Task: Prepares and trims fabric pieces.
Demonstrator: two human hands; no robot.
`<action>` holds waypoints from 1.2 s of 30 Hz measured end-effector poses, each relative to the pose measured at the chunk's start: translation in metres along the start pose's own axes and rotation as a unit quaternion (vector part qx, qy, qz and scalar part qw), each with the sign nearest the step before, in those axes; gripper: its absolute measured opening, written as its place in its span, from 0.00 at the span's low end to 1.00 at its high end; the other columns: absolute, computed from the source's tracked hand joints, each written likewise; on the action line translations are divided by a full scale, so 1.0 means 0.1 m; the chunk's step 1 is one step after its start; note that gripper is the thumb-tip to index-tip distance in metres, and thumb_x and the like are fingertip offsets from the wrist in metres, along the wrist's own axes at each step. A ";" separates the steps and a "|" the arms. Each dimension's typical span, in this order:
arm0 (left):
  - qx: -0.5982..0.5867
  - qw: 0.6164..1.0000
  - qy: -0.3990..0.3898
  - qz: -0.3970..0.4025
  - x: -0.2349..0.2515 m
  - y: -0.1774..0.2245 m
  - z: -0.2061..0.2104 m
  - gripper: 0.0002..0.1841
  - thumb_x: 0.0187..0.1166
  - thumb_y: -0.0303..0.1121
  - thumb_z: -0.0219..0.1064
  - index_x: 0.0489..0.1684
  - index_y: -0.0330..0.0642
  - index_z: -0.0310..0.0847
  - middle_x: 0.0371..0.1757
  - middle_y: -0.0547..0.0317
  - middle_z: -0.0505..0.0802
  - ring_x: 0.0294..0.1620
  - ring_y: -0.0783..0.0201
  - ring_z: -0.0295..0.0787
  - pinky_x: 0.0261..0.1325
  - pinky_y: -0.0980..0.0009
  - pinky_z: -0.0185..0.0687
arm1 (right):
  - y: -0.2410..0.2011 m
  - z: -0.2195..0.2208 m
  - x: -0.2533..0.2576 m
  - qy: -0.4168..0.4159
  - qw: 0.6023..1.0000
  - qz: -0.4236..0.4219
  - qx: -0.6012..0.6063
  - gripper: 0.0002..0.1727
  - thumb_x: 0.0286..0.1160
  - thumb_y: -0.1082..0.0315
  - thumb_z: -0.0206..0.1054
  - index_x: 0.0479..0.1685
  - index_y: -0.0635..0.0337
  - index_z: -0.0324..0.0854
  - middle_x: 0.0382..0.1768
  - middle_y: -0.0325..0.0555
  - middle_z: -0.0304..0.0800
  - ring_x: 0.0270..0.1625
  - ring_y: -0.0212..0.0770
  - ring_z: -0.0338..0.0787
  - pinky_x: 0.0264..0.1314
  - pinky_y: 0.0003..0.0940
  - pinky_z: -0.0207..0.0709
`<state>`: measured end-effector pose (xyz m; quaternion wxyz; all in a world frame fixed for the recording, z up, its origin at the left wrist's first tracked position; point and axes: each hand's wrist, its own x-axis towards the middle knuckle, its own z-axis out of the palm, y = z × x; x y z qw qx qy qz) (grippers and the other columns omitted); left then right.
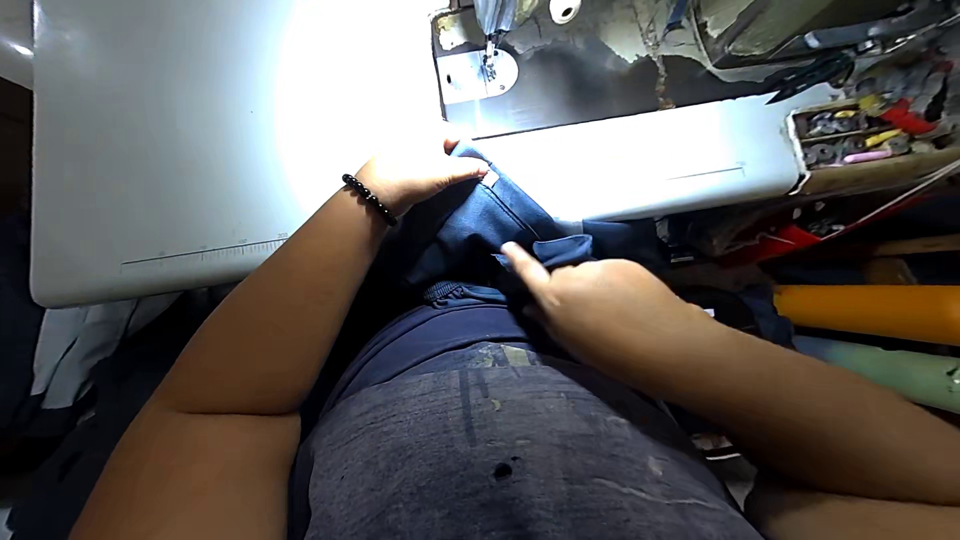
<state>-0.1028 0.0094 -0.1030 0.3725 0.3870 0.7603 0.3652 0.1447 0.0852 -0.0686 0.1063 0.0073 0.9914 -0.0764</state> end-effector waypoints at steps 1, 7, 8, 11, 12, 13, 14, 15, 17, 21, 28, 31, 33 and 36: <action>0.010 1.000 0.007 0.005 -0.02 0.04 -0.03 0.07 0.78 0.36 0.75 0.41 0.43 0.87 0.36 0.64 0.92 0.37 0.76 0.88 0.46 0.74 0.84 | 0.05 0.00 0.00 0.026 0.999 0.041 -0.009 0.20 0.80 0.60 0.68 0.63 0.65 0.83 0.13 0.49 0.77 0.17 0.54 0.83 0.16 0.49 0.74; 0.017 0.991 0.105 0.083 -0.19 0.15 -0.41 0.07 0.73 0.37 0.77 0.33 0.45 0.90 0.29 0.71 0.94 0.32 0.83 0.90 0.41 0.82 0.88 | 0.55 -0.55 -0.29 0.269 0.952 0.147 -0.018 0.35 0.89 0.38 0.50 0.38 0.69 0.75 0.29 0.67 0.79 0.29 0.68 0.83 0.25 0.63 0.67; 0.005 0.991 0.097 0.089 -0.21 0.17 -0.42 0.06 0.74 0.35 0.77 0.33 0.44 0.90 0.29 0.70 0.94 0.32 0.82 0.90 0.41 0.81 0.88 | 0.56 -0.54 -0.22 0.295 0.945 0.144 -0.008 0.32 0.90 0.42 0.52 0.42 0.70 0.76 0.34 0.69 0.82 0.34 0.70 0.84 0.28 0.64 0.68; 0.014 0.998 0.030 0.061 -0.25 0.25 -0.24 0.06 0.74 0.37 0.76 0.36 0.47 0.91 0.30 0.71 0.94 0.31 0.81 0.90 0.40 0.78 0.87 | 0.58 -0.28 0.13 0.314 0.942 0.112 0.042 0.17 0.87 0.68 0.51 0.68 0.65 0.75 0.50 0.67 0.88 0.45 0.68 0.92 0.38 0.64 0.81; 0.036 0.998 -0.004 0.046 -0.25 0.28 -0.17 0.07 0.76 0.39 0.75 0.38 0.47 0.90 0.30 0.70 0.93 0.31 0.80 0.88 0.40 0.76 0.86 | 0.61 -0.16 0.24 0.313 0.941 0.104 0.076 0.21 0.86 0.72 0.51 0.76 0.62 0.71 0.55 0.66 0.89 0.48 0.65 0.93 0.43 0.62 0.83; 0.053 0.997 -0.033 0.048 -0.25 0.30 -0.10 0.07 0.76 0.39 0.74 0.37 0.46 0.89 0.29 0.69 0.92 0.30 0.80 0.87 0.38 0.75 0.84 | 0.65 -0.06 0.32 0.306 0.939 0.097 0.120 0.25 0.85 0.73 0.51 0.82 0.61 0.66 0.62 0.63 0.88 0.52 0.60 0.94 0.50 0.56 0.85; 0.063 0.995 -0.057 0.056 -0.25 0.30 -0.05 0.08 0.76 0.38 0.75 0.36 0.45 0.88 0.29 0.68 0.91 0.29 0.78 0.85 0.38 0.74 0.81 | 0.69 0.02 0.38 0.303 0.933 0.087 0.173 0.27 0.85 0.73 0.52 0.84 0.61 0.63 0.68 0.60 0.86 0.60 0.50 0.93 0.60 0.47 0.85; 0.065 0.992 -0.079 0.069 -0.25 0.30 0.00 0.07 0.76 0.38 0.75 0.34 0.45 0.87 0.28 0.68 0.91 0.29 0.79 0.85 0.37 0.75 0.81 | 0.72 0.07 0.42 0.302 0.922 0.075 0.232 0.25 0.84 0.73 0.53 0.81 0.63 0.64 0.69 0.56 0.84 0.64 0.39 0.90 0.66 0.35 0.82; 0.046 0.988 -0.113 0.096 -0.25 0.29 0.03 0.06 0.75 0.35 0.76 0.34 0.45 0.87 0.29 0.68 0.93 0.31 0.80 0.87 0.38 0.78 0.82 | 0.75 0.10 0.48 0.306 0.892 0.048 0.329 0.16 0.83 0.72 0.57 0.66 0.66 0.70 0.57 0.48 0.86 0.56 0.24 0.87 0.60 0.20 0.80; -0.028 0.980 -0.167 0.102 -0.27 0.34 0.05 0.02 0.76 0.28 0.73 0.37 0.43 0.86 0.31 0.69 0.94 0.32 0.82 0.88 0.39 0.84 0.83 | 0.79 0.02 0.52 0.265 0.855 -0.021 0.446 0.04 0.86 0.71 0.57 0.47 0.59 0.76 0.42 0.33 0.82 0.43 0.16 0.83 0.48 0.13 0.78; -0.049 0.966 -0.207 0.146 -0.24 0.35 0.09 0.01 0.77 0.27 0.71 0.39 0.41 0.88 0.29 0.68 0.93 0.30 0.83 0.87 0.35 0.84 0.82 | 0.75 -0.04 0.54 0.213 0.817 -0.059 0.532 0.04 0.87 0.71 0.58 0.47 0.56 0.77 0.36 0.30 0.86 0.39 0.20 0.87 0.45 0.16 0.82; -0.056 0.968 -0.205 0.136 -0.27 0.38 0.09 0.02 0.77 0.26 0.71 0.39 0.40 0.89 0.30 0.68 0.94 0.30 0.83 0.87 0.36 0.85 0.82 | 0.75 -0.03 0.55 0.211 0.818 -0.063 0.532 0.04 0.87 0.71 0.58 0.46 0.56 0.77 0.36 0.31 0.86 0.39 0.20 0.87 0.45 0.16 0.83; -0.081 0.963 -0.219 0.137 -0.27 0.40 0.09 0.03 0.78 0.23 0.69 0.42 0.39 0.88 0.33 0.67 0.95 0.33 0.82 0.89 0.40 0.85 0.85 | 0.75 -0.02 0.55 0.213 0.820 -0.069 0.527 0.05 0.86 0.72 0.58 0.46 0.57 0.79 0.38 0.32 0.86 0.40 0.20 0.87 0.47 0.16 0.83; -0.066 0.967 -0.212 0.128 -0.28 0.43 0.09 0.03 0.78 0.24 0.70 0.42 0.38 0.89 0.32 0.67 0.95 0.32 0.83 0.89 0.39 0.85 0.84 | 0.74 -0.02 0.55 0.217 0.821 -0.070 0.523 0.05 0.86 0.72 0.58 0.46 0.58 0.80 0.39 0.33 0.87 0.41 0.20 0.87 0.47 0.15 0.82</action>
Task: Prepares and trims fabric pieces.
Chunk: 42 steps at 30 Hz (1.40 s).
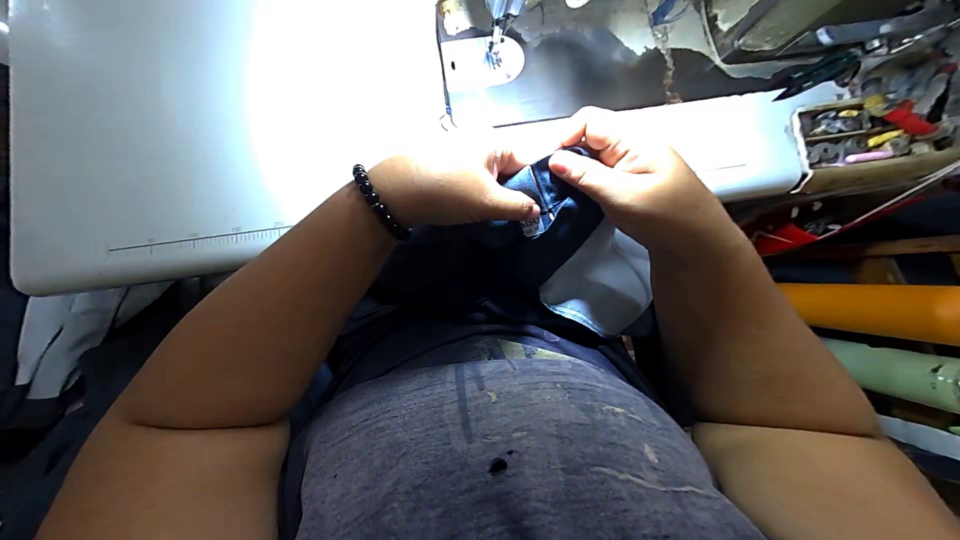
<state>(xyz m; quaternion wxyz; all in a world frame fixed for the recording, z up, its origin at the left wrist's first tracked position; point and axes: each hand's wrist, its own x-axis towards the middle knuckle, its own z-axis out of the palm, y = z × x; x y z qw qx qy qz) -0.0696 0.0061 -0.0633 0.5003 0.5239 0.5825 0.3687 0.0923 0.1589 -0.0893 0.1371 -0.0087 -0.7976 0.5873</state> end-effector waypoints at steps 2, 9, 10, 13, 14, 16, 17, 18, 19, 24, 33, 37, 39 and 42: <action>0.013 1.000 0.005 -0.004 0.01 0.00 0.00 0.03 0.78 0.25 0.70 0.41 0.39 0.89 0.32 0.67 0.94 0.32 0.83 0.89 0.38 0.85 0.84 | 0.00 0.00 0.00 0.004 1.000 -0.004 -0.001 0.05 0.86 0.72 0.59 0.45 0.58 0.80 0.39 0.33 0.86 0.41 0.20 0.87 0.47 0.15 0.82; -0.004 1.000 -0.007 0.014 0.03 -0.06 0.00 0.04 0.78 0.25 0.69 0.43 0.38 0.89 0.33 0.66 0.95 0.34 0.82 0.89 0.40 0.84 0.85 | 0.02 0.01 -0.01 0.007 0.999 -0.011 -0.029 0.06 0.86 0.71 0.59 0.45 0.58 0.81 0.37 0.32 0.86 0.40 0.18 0.86 0.46 0.14 0.80; -0.004 1.000 -0.006 0.009 0.03 -0.05 0.00 0.03 0.78 0.26 0.69 0.42 0.39 0.89 0.33 0.66 0.95 0.33 0.82 0.89 0.39 0.84 0.84 | 0.02 0.01 -0.01 0.009 0.999 -0.011 -0.031 0.06 0.86 0.71 0.59 0.45 0.58 0.81 0.37 0.32 0.86 0.40 0.18 0.86 0.46 0.14 0.80; 0.009 1.000 0.004 -0.003 0.02 -0.03 0.01 0.03 0.78 0.27 0.70 0.40 0.39 0.90 0.31 0.67 0.95 0.31 0.82 0.89 0.37 0.84 0.84 | 0.02 0.01 -0.01 0.009 1.000 -0.007 -0.028 0.05 0.86 0.71 0.59 0.45 0.58 0.81 0.36 0.31 0.86 0.39 0.18 0.86 0.45 0.14 0.81; 0.010 1.000 0.004 -0.003 0.02 -0.03 0.01 0.03 0.78 0.27 0.70 0.41 0.39 0.90 0.32 0.66 0.95 0.32 0.82 0.89 0.37 0.83 0.84 | 0.02 0.01 -0.01 0.009 1.000 -0.005 -0.027 0.05 0.86 0.71 0.59 0.45 0.58 0.81 0.36 0.31 0.86 0.39 0.18 0.86 0.45 0.14 0.81; 0.005 1.000 0.003 -0.004 0.02 -0.03 0.01 0.03 0.77 0.27 0.70 0.41 0.39 0.89 0.32 0.66 0.95 0.32 0.81 0.89 0.38 0.83 0.84 | 0.02 0.01 -0.01 0.010 1.000 -0.005 -0.026 0.06 0.86 0.71 0.59 0.45 0.58 0.81 0.35 0.31 0.86 0.39 0.19 0.86 0.45 0.14 0.81; 0.003 1.000 0.003 -0.003 0.02 -0.04 0.01 0.03 0.77 0.27 0.71 0.41 0.39 0.89 0.32 0.66 0.95 0.32 0.82 0.89 0.38 0.84 0.84 | 0.03 0.01 -0.02 0.011 1.000 -0.008 -0.029 0.06 0.86 0.71 0.59 0.45 0.58 0.81 0.36 0.31 0.86 0.39 0.18 0.86 0.45 0.14 0.81; 0.002 1.000 0.005 -0.001 0.02 -0.05 0.01 0.03 0.77 0.27 0.71 0.41 0.39 0.89 0.32 0.67 0.95 0.32 0.82 0.89 0.38 0.84 0.84 | 0.03 0.01 -0.02 0.011 0.999 -0.012 -0.035 0.06 0.86 0.70 0.59 0.45 0.58 0.81 0.36 0.32 0.86 0.39 0.18 0.85 0.45 0.13 0.80; -0.001 1.000 0.005 0.005 0.03 -0.07 0.01 0.04 0.77 0.27 0.71 0.42 0.39 0.89 0.33 0.67 0.95 0.33 0.82 0.89 0.39 0.84 0.85 | 0.03 0.01 -0.02 0.012 0.999 -0.019 -0.046 0.06 0.86 0.69 0.60 0.44 0.58 0.81 0.37 0.31 0.85 0.39 0.17 0.85 0.45 0.13 0.79; 0.033 0.999 0.032 0.023 0.04 -0.07 0.05 0.03 0.76 0.28 0.70 0.37 0.42 0.90 0.30 0.69 0.93 0.31 0.83 0.87 0.35 0.84 0.81 | 0.04 0.07 -0.01 0.048 0.989 -0.026 -0.136 0.12 0.75 0.56 0.72 0.43 0.54 0.85 0.37 0.28 0.88 0.41 0.14 0.85 0.45 0.12 0.78; 0.072 0.996 0.033 0.048 0.02 -0.07 0.06 0.07 0.77 0.31 0.72 0.47 0.41 0.91 0.41 0.67 0.95 0.41 0.84 0.88 0.47 0.84 0.84 | 0.09 0.09 -0.01 0.053 0.995 -0.035 -0.082 0.07 0.76 0.64 0.71 0.42 0.57 0.87 0.37 0.30 0.89 0.40 0.15 0.86 0.46 0.11 0.79; 0.020 0.999 0.025 0.037 0.01 -0.06 0.06 0.04 0.77 0.28 0.71 0.44 0.40 0.90 0.35 0.67 0.95 0.36 0.83 0.90 0.42 0.83 0.86 | 0.08 0.06 -0.02 0.037 0.998 -0.022 -0.052 0.08 0.86 0.67 0.60 0.38 0.57 0.82 0.34 0.30 0.85 0.39 0.16 0.84 0.44 0.12 0.78; -0.002 0.999 0.022 0.029 0.00 -0.08 0.06 0.04 0.78 0.27 0.71 0.44 0.39 0.90 0.35 0.66 0.96 0.36 0.82 0.90 0.42 0.83 0.86 | 0.07 0.05 -0.02 0.029 0.999 -0.013 -0.035 0.11 0.88 0.68 0.56 0.36 0.56 0.80 0.31 0.31 0.83 0.36 0.18 0.84 0.41 0.14 0.78; -0.004 1.000 0.028 0.009 0.00 -0.07 0.06 0.04 0.78 0.28 0.71 0.42 0.40 0.90 0.33 0.67 0.95 0.34 0.82 0.90 0.41 0.84 0.86 | 0.06 0.05 -0.02 0.030 0.999 -0.005 -0.031 0.12 0.89 0.68 0.56 0.33 0.54 0.80 0.29 0.30 0.82 0.34 0.18 0.83 0.39 0.14 0.78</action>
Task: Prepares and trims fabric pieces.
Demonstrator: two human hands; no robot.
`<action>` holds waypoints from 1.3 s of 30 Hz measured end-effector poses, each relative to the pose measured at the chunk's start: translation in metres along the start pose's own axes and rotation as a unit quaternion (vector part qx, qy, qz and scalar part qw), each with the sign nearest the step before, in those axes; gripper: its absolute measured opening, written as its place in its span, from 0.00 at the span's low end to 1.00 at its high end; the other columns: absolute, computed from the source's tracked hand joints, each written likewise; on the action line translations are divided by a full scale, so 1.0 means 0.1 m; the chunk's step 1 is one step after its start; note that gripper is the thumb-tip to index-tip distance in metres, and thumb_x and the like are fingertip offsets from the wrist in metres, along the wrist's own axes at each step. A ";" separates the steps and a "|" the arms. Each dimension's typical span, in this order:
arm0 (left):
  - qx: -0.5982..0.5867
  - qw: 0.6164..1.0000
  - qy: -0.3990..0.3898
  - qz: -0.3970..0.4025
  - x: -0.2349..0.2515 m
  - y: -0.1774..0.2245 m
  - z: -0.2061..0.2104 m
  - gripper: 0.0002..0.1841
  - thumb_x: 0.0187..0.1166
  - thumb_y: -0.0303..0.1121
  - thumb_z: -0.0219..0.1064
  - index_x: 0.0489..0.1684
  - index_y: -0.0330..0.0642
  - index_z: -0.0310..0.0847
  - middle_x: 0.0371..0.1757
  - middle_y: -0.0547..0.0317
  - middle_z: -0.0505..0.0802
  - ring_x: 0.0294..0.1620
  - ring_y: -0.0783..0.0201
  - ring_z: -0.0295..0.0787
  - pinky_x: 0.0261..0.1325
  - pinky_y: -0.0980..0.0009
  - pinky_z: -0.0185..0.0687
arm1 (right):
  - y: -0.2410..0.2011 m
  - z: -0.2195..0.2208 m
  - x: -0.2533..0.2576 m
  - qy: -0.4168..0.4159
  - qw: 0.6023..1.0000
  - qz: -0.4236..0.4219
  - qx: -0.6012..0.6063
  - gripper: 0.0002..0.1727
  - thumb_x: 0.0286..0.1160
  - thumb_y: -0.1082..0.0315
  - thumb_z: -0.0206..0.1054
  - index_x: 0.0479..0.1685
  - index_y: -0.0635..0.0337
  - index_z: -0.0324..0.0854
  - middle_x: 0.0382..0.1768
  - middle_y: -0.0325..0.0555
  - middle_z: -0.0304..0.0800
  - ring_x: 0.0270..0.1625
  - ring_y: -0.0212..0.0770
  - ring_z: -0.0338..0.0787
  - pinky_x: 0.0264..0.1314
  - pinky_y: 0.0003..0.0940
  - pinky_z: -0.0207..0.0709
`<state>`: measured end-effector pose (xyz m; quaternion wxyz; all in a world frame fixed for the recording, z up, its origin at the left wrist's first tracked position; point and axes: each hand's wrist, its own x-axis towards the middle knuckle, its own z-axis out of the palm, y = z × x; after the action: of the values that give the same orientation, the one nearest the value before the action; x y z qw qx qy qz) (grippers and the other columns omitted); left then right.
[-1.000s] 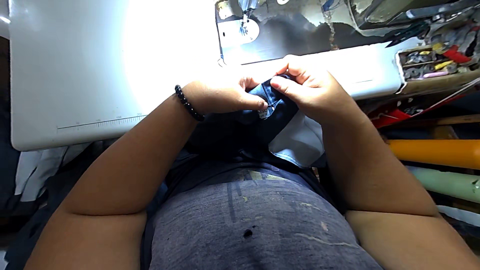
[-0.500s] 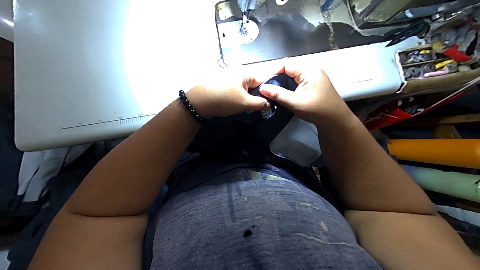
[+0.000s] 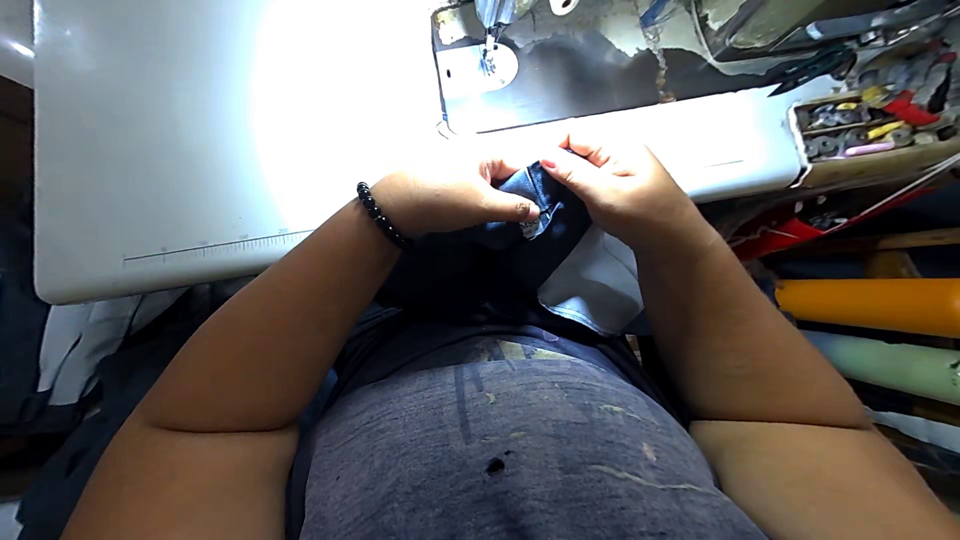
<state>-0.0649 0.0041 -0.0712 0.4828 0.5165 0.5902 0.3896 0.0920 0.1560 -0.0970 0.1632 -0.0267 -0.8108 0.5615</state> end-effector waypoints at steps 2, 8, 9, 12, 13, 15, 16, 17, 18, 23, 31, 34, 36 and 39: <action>-0.009 1.000 0.000 -0.012 0.00 0.02 0.01 0.04 0.78 0.27 0.71 0.43 0.40 0.90 0.34 0.68 0.95 0.35 0.83 0.90 0.41 0.84 0.85 | -0.01 0.01 0.00 0.004 1.000 0.006 0.000 0.12 0.89 0.67 0.57 0.33 0.54 0.79 0.28 0.29 0.82 0.33 0.17 0.83 0.38 0.13 0.77; -0.009 1.000 -0.002 0.002 0.00 0.00 0.01 0.03 0.78 0.26 0.71 0.41 0.39 0.90 0.33 0.68 0.95 0.34 0.83 0.89 0.41 0.84 0.85 | -0.01 0.02 0.01 0.004 1.000 0.013 -0.001 0.12 0.88 0.68 0.58 0.32 0.53 0.79 0.26 0.28 0.81 0.32 0.17 0.83 0.37 0.13 0.76; -0.004 1.000 -0.001 0.004 0.00 0.00 0.02 0.03 0.78 0.26 0.71 0.41 0.39 0.90 0.32 0.68 0.95 0.34 0.83 0.89 0.40 0.84 0.84 | 0.00 0.02 0.01 0.006 1.000 0.010 -0.010 0.12 0.88 0.67 0.58 0.32 0.54 0.79 0.26 0.29 0.81 0.31 0.17 0.82 0.36 0.13 0.75; 0.034 0.999 0.027 0.013 -0.01 -0.03 0.00 0.03 0.78 0.28 0.72 0.42 0.41 0.91 0.34 0.70 0.95 0.35 0.85 0.89 0.42 0.85 0.85 | -0.11 -0.09 -0.05 -0.029 0.997 -0.007 -0.077 0.15 0.91 0.60 0.55 0.35 0.52 0.81 0.26 0.26 0.78 0.30 0.15 0.78 0.34 0.13 0.71; 0.064 0.996 0.050 0.019 -0.01 -0.05 -0.01 0.03 0.78 0.30 0.72 0.40 0.43 0.90 0.33 0.72 0.94 0.35 0.86 0.88 0.42 0.85 0.84 | -0.20 -0.19 -0.12 -0.077 0.993 -0.031 -0.080 0.19 0.93 0.55 0.49 0.38 0.51 0.82 0.26 0.23 0.80 0.30 0.14 0.79 0.32 0.14 0.72; 0.135 0.985 0.105 0.015 -0.03 -0.10 -0.05 0.05 0.77 0.35 0.72 0.37 0.45 0.89 0.32 0.71 0.92 0.34 0.84 0.85 0.42 0.82 0.79 | -0.36 -0.40 -0.28 -0.232 0.968 -0.087 0.042 0.37 0.93 0.40 0.35 0.45 0.56 0.87 0.30 0.27 0.91 0.31 0.20 0.87 0.33 0.20 0.83; 0.141 0.983 0.121 0.015 -0.04 -0.13 -0.07 0.05 0.78 0.36 0.72 0.37 0.45 0.89 0.32 0.71 0.92 0.34 0.84 0.85 0.41 0.83 0.81 | -0.39 -0.44 -0.34 -0.281 0.948 -0.096 0.117 0.41 0.89 0.33 0.36 0.46 0.57 0.88 0.30 0.30 0.93 0.30 0.22 0.89 0.31 0.20 0.85; 0.130 0.983 0.131 0.015 -0.04 -0.14 -0.09 0.05 0.79 0.35 0.72 0.38 0.45 0.88 0.32 0.71 0.92 0.34 0.85 0.87 0.41 0.83 0.82 | -0.39 -0.44 -0.38 -0.278 0.943 -0.100 0.150 0.39 0.89 0.33 0.38 0.45 0.56 0.87 0.29 0.29 0.91 0.29 0.21 0.88 0.31 0.19 0.84; 0.113 0.984 0.140 0.013 -0.04 -0.14 -0.09 0.04 0.79 0.34 0.72 0.38 0.44 0.88 0.32 0.71 0.93 0.34 0.85 0.87 0.41 0.84 0.83 | -0.36 -0.38 -0.40 -0.211 0.965 -0.089 0.131 0.33 0.91 0.38 0.43 0.41 0.53 0.86 0.27 0.25 0.89 0.29 0.19 0.86 0.31 0.17 0.81; 0.105 0.983 0.149 0.034 -0.01 -0.15 -0.04 0.04 0.79 0.33 0.71 0.40 0.43 0.87 0.32 0.71 0.93 0.33 0.85 0.87 0.41 0.84 0.83 | 0.05 0.21 -0.19 0.115 0.990 0.049 -0.067 0.13 0.81 0.64 0.65 0.55 0.63 0.84 0.42 0.38 0.91 0.44 0.22 0.88 0.50 0.20 0.83; 0.198 0.955 0.217 0.035 -0.10 -0.14 0.04 0.07 0.78 0.38 0.73 0.38 0.46 0.90 0.34 0.70 0.92 0.39 0.83 0.86 0.46 0.80 0.80 | 0.10 0.42 -0.13 0.178 0.982 0.003 -0.056 0.05 0.77 0.69 0.69 0.40 0.61 0.89 0.32 0.34 0.93 0.34 0.17 0.88 0.41 0.14 0.82; 0.207 0.950 0.232 0.029 -0.10 -0.16 0.07 0.07 0.78 0.38 0.72 0.39 0.45 0.90 0.34 0.68 0.92 0.39 0.82 0.85 0.45 0.79 0.78 | 0.11 0.45 -0.14 0.191 0.979 0.008 -0.070 0.05 0.77 0.69 0.69 0.38 0.61 0.88 0.30 0.34 0.91 0.32 0.16 0.86 0.38 0.13 0.80; 0.202 0.950 0.237 0.024 -0.08 -0.16 0.10 0.06 0.78 0.37 0.73 0.38 0.45 0.90 0.34 0.69 0.92 0.38 0.83 0.85 0.45 0.80 0.78 | 0.14 0.46 -0.15 0.195 0.977 0.013 -0.085 0.06 0.78 0.69 0.68 0.37 0.61 0.87 0.28 0.34 0.90 0.31 0.16 0.85 0.37 0.13 0.79; 0.201 0.950 0.237 0.027 0.00 -0.16 0.14 0.07 0.79 0.37 0.71 0.42 0.45 0.90 0.37 0.68 0.94 0.42 0.81 0.88 0.50 0.78 0.82 | 0.15 0.40 -0.14 0.203 0.968 0.023 -0.146 0.08 0.80 0.67 0.65 0.37 0.62 0.86 0.27 0.36 0.87 0.29 0.18 0.82 0.36 0.14 0.75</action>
<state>-0.0549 0.0009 -0.0897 0.2053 0.5113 0.7395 0.3869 0.0911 0.1226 -0.1266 0.3056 -0.1823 -0.8331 0.4235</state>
